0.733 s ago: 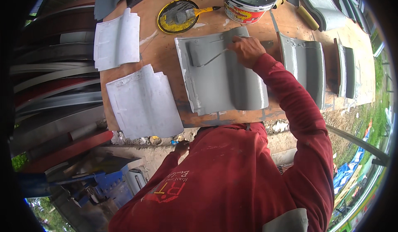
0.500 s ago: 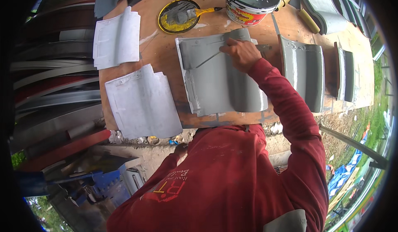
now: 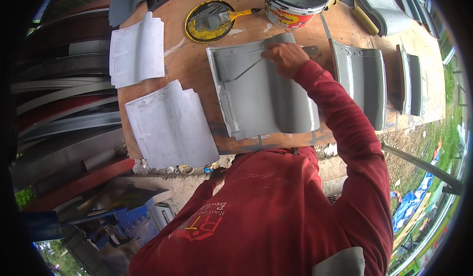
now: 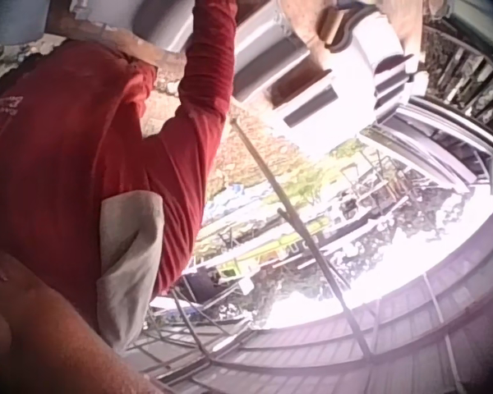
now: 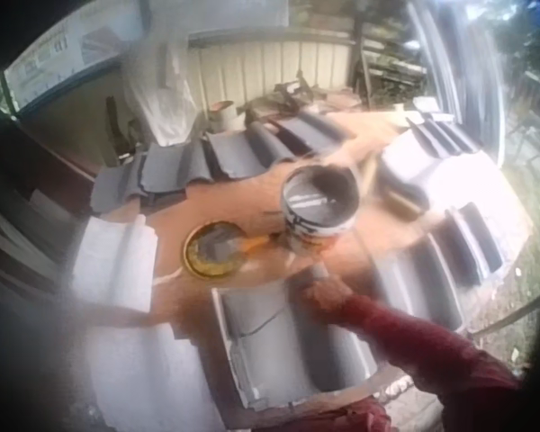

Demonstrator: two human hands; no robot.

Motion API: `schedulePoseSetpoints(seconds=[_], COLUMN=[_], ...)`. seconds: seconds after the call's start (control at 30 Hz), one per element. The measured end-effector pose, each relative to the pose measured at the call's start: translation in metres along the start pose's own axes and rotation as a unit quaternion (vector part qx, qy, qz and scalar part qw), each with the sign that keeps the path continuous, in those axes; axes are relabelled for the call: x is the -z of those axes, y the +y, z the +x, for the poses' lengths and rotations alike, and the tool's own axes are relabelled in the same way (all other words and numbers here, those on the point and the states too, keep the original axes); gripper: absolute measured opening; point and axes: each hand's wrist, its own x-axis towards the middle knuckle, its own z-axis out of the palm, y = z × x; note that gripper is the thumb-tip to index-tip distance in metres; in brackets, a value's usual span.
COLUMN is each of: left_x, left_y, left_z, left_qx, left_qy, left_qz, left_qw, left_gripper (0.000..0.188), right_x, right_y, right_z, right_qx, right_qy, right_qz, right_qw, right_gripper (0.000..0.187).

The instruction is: The person paints the inside of curved tiles with a paint roller and levels the coating with a putty knife.

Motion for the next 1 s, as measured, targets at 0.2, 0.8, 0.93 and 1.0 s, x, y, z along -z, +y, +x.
schedulePoseSetpoints(seconds=[0.2, 0.8, 0.93, 1.0], left_x=[-0.022, 0.012, 0.000, 0.000], left_y=[-0.013, 0.009, 0.004, -0.001], left_z=[0.002, 0.000, 0.000, 0.000], left_qx=[0.111, 0.088, 0.083, 0.069], left_qy=[0.065, 0.011, -0.001, -0.040], left_qz=[-0.230, -0.137, -0.085, -0.067], left_qw=[0.965, 0.987, 0.993, 0.995], left_gripper=[0.026, 0.024, 0.028, 0.029], right_x=[0.008, 0.010, 0.001, -0.006], right_y=[0.004, -0.005, -0.031, -0.035], right_z=[0.012, -0.042, -0.043, -0.041], right_qx=[-0.001, -0.022, -0.047, -0.052], right_qy=[-0.017, -0.042, 0.016, 0.016], right_qz=[0.032, 0.000, 0.010, 0.018], right_qw=[0.999, 0.999, 0.999, 0.998], right_gripper=[0.036, 0.029, 0.034, 0.033])
